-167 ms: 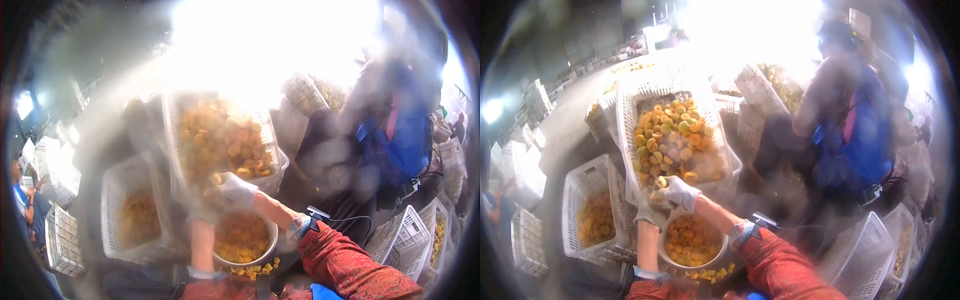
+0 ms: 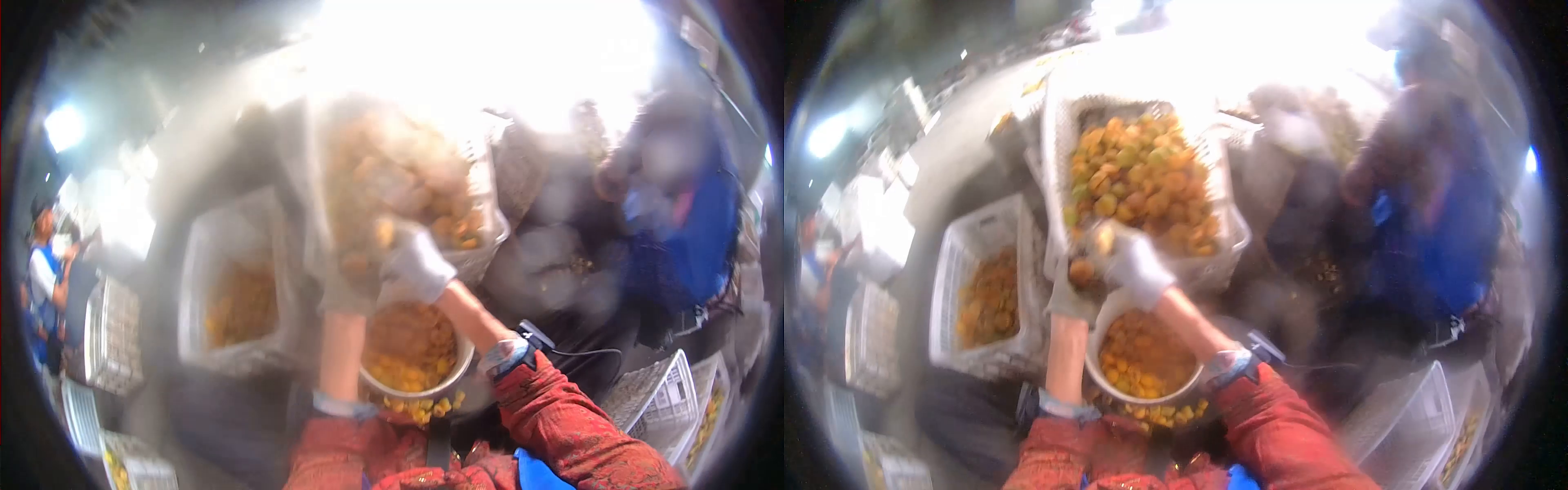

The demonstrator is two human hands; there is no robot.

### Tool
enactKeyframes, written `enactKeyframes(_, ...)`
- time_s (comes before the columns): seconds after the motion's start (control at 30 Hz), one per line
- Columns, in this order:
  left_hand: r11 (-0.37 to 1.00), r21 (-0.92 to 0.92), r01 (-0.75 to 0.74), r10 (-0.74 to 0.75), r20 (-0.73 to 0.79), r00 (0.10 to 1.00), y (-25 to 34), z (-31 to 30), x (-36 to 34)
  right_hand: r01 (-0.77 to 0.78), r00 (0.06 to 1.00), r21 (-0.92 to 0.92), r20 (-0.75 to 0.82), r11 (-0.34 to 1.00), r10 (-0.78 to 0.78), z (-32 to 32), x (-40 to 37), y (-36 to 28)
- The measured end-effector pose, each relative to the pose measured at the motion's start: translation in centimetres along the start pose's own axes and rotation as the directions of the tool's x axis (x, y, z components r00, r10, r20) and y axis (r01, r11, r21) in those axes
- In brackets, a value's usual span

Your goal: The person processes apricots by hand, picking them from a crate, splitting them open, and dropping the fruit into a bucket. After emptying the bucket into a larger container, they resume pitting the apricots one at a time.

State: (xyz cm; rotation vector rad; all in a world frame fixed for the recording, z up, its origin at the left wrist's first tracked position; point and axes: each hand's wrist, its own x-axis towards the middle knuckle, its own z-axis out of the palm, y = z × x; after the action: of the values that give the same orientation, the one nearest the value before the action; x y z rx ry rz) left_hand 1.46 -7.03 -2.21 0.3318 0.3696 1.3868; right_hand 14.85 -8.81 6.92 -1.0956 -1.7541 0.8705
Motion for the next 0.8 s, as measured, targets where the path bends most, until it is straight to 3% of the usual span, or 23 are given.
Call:
enactKeyframes(0.03,0.997,-0.069,-0.021,0.02,-0.013,1.0,6.8,1.6,-2.2,0.047,0.987,0.374,-0.16,0.926,0.014,4.6,0.9,-0.8)
enactKeyframes(0.07,0.985,-0.145,-0.089,0.08,-0.065,0.995,7.1,3.2,-2.6,-0.1,0.975,0.479,-0.129,0.872,0.182,3.3,-0.7,-4.0)
enactKeyframes(0.1,0.984,-0.152,-0.094,0.117,0.155,0.981,7.5,1.0,-1.4,0.097,0.933,-0.167,-0.327,0.981,-0.148,3.1,-0.9,-2.9)
enactKeyframes(0.13,0.979,-0.147,-0.143,0.149,0.028,0.988,7.9,3.1,-3.2,-0.134,0.927,-0.193,-0.372,0.972,0.054,4.1,-1.5,-2.5)
enactKeyframes(0.23,0.963,-0.198,-0.181,0.19,0.03,0.981,8.9,5.7,-4.9,-0.122,0.944,-0.266,-0.328,0.956,0.029,6.3,-3.0,-2.7)
enactKeyframes(0.3,0.972,-0.114,-0.205,0.178,-0.212,0.961,9.2,8.0,-6.4,0.004,0.975,-0.183,-0.218,0.983,-0.044,8.3,-4.1,-4.5)
enactKeyframes(0.33,0.971,-0.118,-0.208,0.181,-0.21,0.961,9.2,8.0,-6.4,0.061,0.963,-0.273,-0.237,0.96,-0.129,8.9,-4.1,-4.0)
enactKeyframes(0.5,0.976,0.005,-0.217,0.216,-0.127,0.968,7.9,7.2,-5.8,0.099,0.933,-0.339,-0.295,0.935,-0.206,9.7,-3.6,-3.6)
enactKeyframes(0.6,0.994,-0.016,-0.106,0.105,-0.071,0.992,7.7,7.9,-6.6,0.1,0.936,-0.368,-0.282,0.925,-0.213,9.4,-3.2,-3.2)
enactKeyframes(0.8,0.978,0.159,-0.136,0.125,0.078,0.989,7.4,8.4,-6.8,0.091,0.939,-0.342,-0.283,0.935,-0.195,8.3,-3.2,-3.1)
